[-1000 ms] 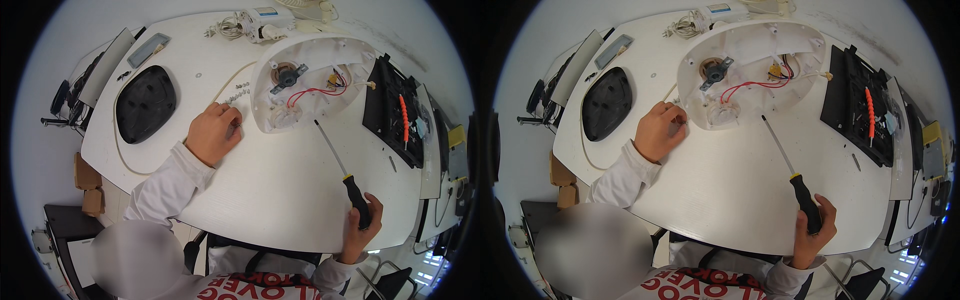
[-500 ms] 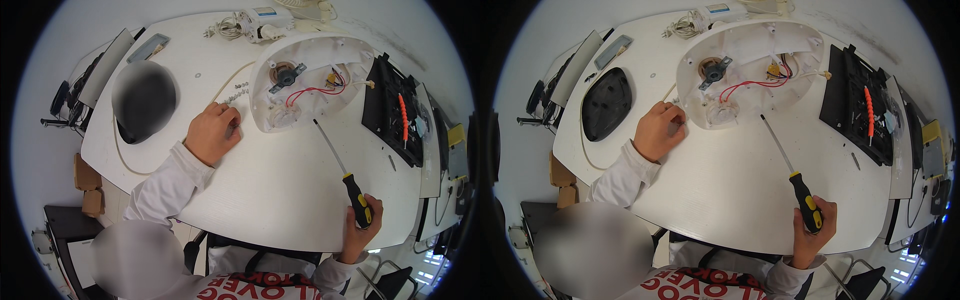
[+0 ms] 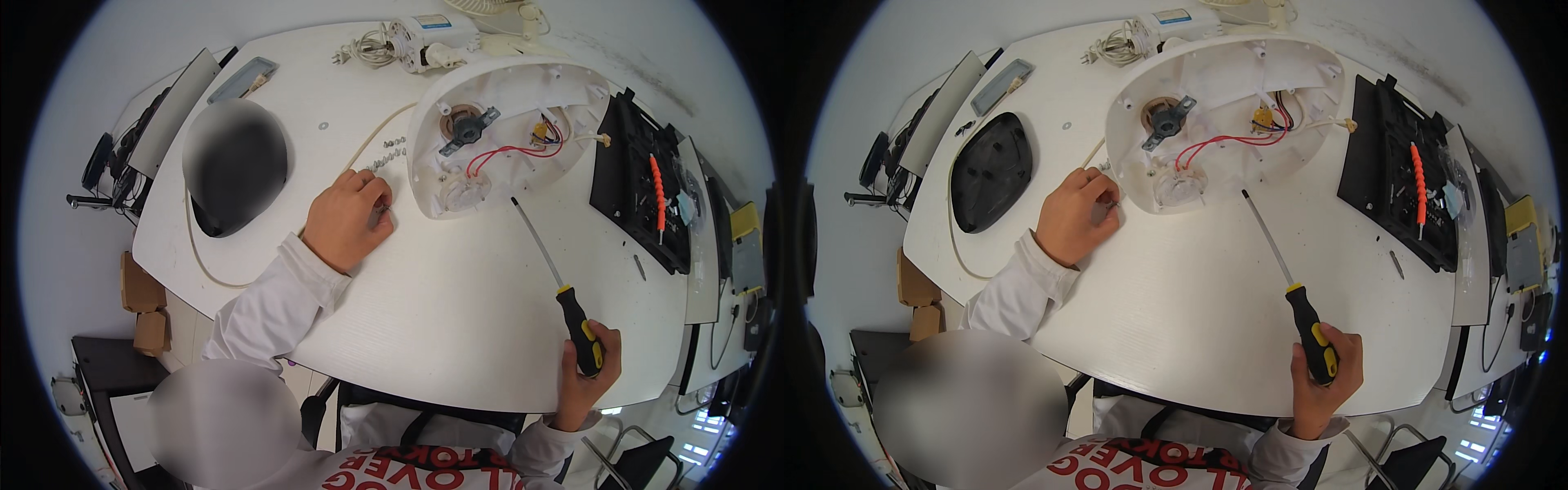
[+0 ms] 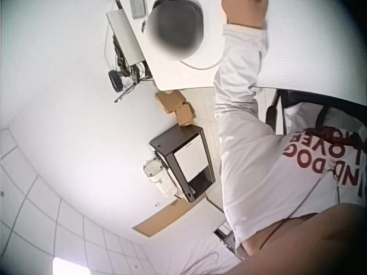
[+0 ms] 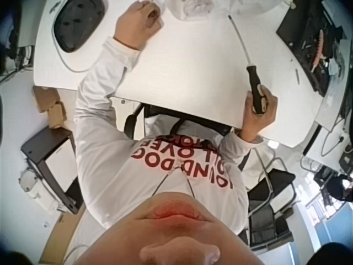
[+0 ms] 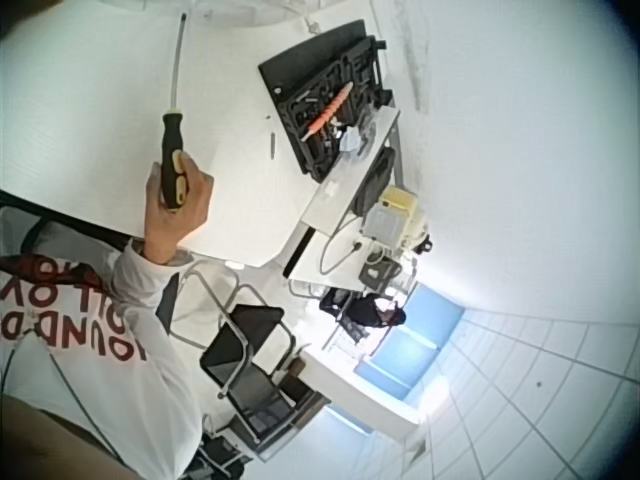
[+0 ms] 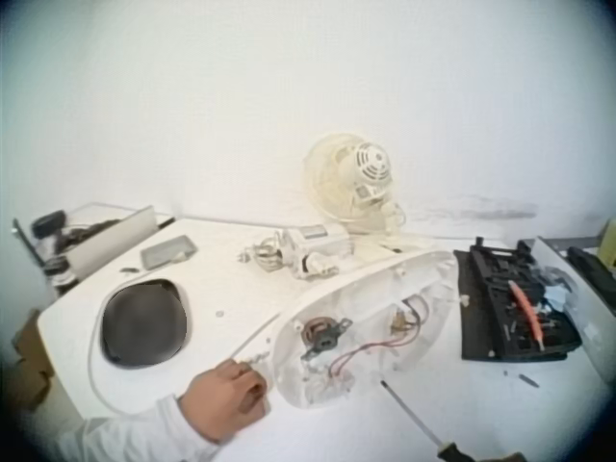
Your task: The person uses a screwdriver to remove screws from the base of a small white appliance, then removes the cover to expose the internal components. The person continues to unscrew internal parts and places the screws on the table.
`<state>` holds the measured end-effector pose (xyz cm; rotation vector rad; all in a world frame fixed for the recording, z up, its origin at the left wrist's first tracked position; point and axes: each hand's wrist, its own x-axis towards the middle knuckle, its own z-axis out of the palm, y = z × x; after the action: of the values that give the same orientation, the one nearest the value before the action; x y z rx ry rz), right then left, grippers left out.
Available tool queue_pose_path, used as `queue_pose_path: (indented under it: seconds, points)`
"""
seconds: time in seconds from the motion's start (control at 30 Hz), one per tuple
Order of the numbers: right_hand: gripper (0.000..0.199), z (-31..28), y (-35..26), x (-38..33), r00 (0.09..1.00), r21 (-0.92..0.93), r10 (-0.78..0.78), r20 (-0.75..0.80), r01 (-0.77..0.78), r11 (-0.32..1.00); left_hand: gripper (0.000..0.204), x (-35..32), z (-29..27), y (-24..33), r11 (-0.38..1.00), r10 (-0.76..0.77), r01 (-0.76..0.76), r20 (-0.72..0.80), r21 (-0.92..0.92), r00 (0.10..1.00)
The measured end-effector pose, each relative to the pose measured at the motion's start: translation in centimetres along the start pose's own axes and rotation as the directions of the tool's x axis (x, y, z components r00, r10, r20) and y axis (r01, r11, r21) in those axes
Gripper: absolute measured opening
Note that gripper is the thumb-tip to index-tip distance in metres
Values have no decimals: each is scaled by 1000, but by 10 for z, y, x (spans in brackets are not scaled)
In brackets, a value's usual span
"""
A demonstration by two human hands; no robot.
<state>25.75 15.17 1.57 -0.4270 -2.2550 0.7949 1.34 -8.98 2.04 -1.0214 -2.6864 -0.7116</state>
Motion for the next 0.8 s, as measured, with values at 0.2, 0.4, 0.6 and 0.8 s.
queue_pose_path:
  seconds: [0.2,0.4,0.6,0.8]
  points:
    - [37,0,0,0,1000,11,-1,-4,1,1000,16,0,-2,2,1000,-13,13,15,-4,1000]
    - [36,0,0,0,1000,12,-6,6,6,1000,16,0,-1,1,1000,-17,17,19,-6,1000]
    - [36,0,2,0,1000,10,-1,8,1,1000,16,0,-1,0,1000,5,-4,22,-16,1000]
    - [37,0,1,-1,1000,14,-8,4,8,1000,14,0,0,0,1000,18,-18,18,5,1000]
